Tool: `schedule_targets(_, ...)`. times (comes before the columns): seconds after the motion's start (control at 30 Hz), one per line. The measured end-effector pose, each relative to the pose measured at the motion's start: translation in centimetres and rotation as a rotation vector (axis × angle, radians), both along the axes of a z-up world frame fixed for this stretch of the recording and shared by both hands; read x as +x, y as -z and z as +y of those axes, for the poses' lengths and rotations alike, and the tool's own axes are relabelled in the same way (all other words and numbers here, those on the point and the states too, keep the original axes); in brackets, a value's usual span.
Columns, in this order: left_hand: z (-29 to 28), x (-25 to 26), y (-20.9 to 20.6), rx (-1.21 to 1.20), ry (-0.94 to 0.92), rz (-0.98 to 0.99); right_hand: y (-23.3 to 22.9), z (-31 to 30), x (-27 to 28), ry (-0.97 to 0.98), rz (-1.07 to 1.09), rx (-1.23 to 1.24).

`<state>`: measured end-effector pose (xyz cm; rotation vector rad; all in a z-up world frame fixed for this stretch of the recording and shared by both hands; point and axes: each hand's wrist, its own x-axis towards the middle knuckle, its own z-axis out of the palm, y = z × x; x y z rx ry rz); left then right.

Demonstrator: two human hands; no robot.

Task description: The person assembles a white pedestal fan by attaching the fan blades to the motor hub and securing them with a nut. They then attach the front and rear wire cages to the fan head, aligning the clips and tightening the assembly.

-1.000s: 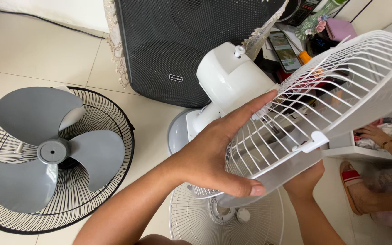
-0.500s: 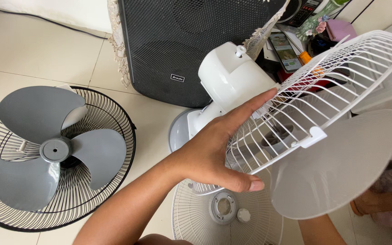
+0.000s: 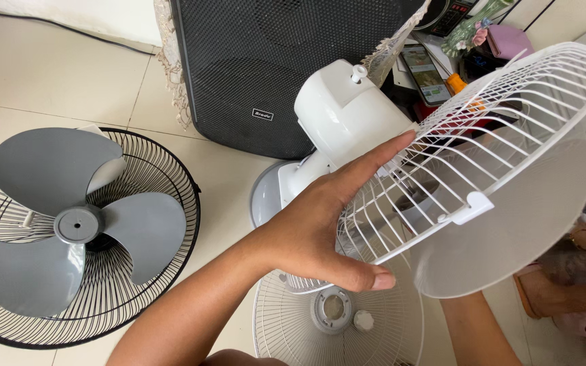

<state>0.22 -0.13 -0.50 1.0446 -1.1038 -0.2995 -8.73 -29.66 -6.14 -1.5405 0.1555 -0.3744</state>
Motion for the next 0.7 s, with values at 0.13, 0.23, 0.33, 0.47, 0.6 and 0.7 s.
schedule_targets(0.13,-0.1,0.0,0.0,0.006,0.011,0.022,-0.4,0.0,0.4,-0.005,0.000,-0.005)
schedule_targets(0.23,-0.2,0.0,0.1,0.013,-0.008,0.006,-0.4,-0.1,0.3,-0.002,0.004,-0.007)
schedule_targets(0.33,-0.4,0.1,0.0,0.006,-0.020,-0.010,-0.1,-0.1,-0.4,0.022,0.021,-0.012)
schedule_targets(0.47,0.0,0.5,-0.6,0.031,0.017,0.062,-0.2,-0.1,-0.1,0.110,0.071,-0.059)
schedule_targets(0.6,-0.8,0.1,-1.0,-0.005,-0.093,-0.121,-0.5,0.0,0.3,0.068,0.036,-0.069)
schedule_targets(0.7,-0.7,0.0,-1.3,-0.012,-0.083,-0.087,-0.1,-0.2,1.4,0.013,-0.038,0.003)
